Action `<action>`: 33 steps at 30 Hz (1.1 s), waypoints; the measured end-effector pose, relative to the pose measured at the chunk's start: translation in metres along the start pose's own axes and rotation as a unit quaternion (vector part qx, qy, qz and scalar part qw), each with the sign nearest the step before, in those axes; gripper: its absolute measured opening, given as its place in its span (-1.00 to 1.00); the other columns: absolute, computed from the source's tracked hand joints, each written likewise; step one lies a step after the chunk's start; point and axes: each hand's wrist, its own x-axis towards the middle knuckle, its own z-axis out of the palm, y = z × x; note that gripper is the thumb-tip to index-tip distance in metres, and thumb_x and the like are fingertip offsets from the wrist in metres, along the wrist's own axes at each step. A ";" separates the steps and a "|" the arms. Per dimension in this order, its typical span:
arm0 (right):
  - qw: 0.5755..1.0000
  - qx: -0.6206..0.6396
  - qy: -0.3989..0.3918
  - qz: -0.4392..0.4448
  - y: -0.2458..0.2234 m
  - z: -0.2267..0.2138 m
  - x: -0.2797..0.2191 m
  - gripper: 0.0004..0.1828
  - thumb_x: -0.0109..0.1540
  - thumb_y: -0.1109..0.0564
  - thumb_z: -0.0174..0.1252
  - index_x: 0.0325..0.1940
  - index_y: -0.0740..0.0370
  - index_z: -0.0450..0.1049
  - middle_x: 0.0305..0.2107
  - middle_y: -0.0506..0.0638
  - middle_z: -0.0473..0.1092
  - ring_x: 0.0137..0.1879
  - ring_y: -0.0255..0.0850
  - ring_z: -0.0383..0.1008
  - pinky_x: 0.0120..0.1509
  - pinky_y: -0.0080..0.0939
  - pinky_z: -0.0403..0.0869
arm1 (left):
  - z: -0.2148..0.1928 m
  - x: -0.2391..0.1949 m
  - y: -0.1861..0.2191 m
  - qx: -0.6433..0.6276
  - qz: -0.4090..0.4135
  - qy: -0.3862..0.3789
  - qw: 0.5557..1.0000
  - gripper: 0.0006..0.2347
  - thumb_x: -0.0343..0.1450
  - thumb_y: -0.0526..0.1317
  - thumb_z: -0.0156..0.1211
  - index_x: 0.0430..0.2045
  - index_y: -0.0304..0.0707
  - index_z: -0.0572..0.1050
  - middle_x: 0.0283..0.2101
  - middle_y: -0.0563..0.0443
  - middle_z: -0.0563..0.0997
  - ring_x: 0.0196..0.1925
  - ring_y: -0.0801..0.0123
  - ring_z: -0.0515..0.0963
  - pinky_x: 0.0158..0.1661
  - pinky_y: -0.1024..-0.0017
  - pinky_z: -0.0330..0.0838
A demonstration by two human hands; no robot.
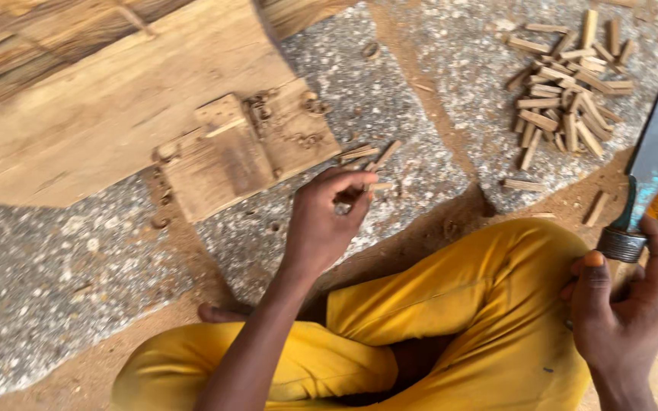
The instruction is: The person sits on the ground and uses a chisel to carve small wooden sticks. They hold the stick with their left hand and strike the chisel with their right hand to shape the wood, occasionally inspecting the carved piece.
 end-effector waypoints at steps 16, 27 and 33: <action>0.889 -0.439 -0.021 -0.129 -0.022 0.016 0.002 -0.45 0.45 -0.01 0.20 0.46 0.31 0.36 -0.52 0.14 0.49 -0.44 -0.06 0.57 -0.35 -0.14 0.52 | -0.062 -0.042 -0.031 -0.173 -0.023 0.090 0.980 -0.72 0.52 -0.46 0.08 0.11 -0.26 0.52 0.01 -0.15 0.68 0.05 0.34 0.68 0.09 0.41 0.62; 0.949 -0.302 -0.084 -0.034 -0.010 0.032 -0.031 -0.37 0.38 -0.13 0.16 0.48 0.18 0.39 -0.77 0.00 0.33 -0.71 -0.20 0.36 -0.57 -0.13 0.38 | -0.067 -0.039 -0.012 -0.252 -0.178 0.083 0.947 -0.66 0.53 -0.40 -0.09 0.19 -0.10 0.45 0.08 -0.13 0.59 -0.03 0.30 0.70 -0.19 0.35 0.77; 0.918 -0.329 -0.079 -0.205 -0.004 0.052 -0.049 -0.43 0.40 -0.18 0.18 0.46 0.01 0.42 -0.59 -0.07 0.42 -0.59 -0.24 0.43 -0.43 -0.21 0.39 | -0.063 -0.038 -0.026 -0.218 -0.074 0.118 0.966 -0.70 0.49 -0.40 0.11 0.11 -0.15 0.51 0.07 -0.04 0.63 0.00 0.41 0.68 -0.11 0.41 0.78</action>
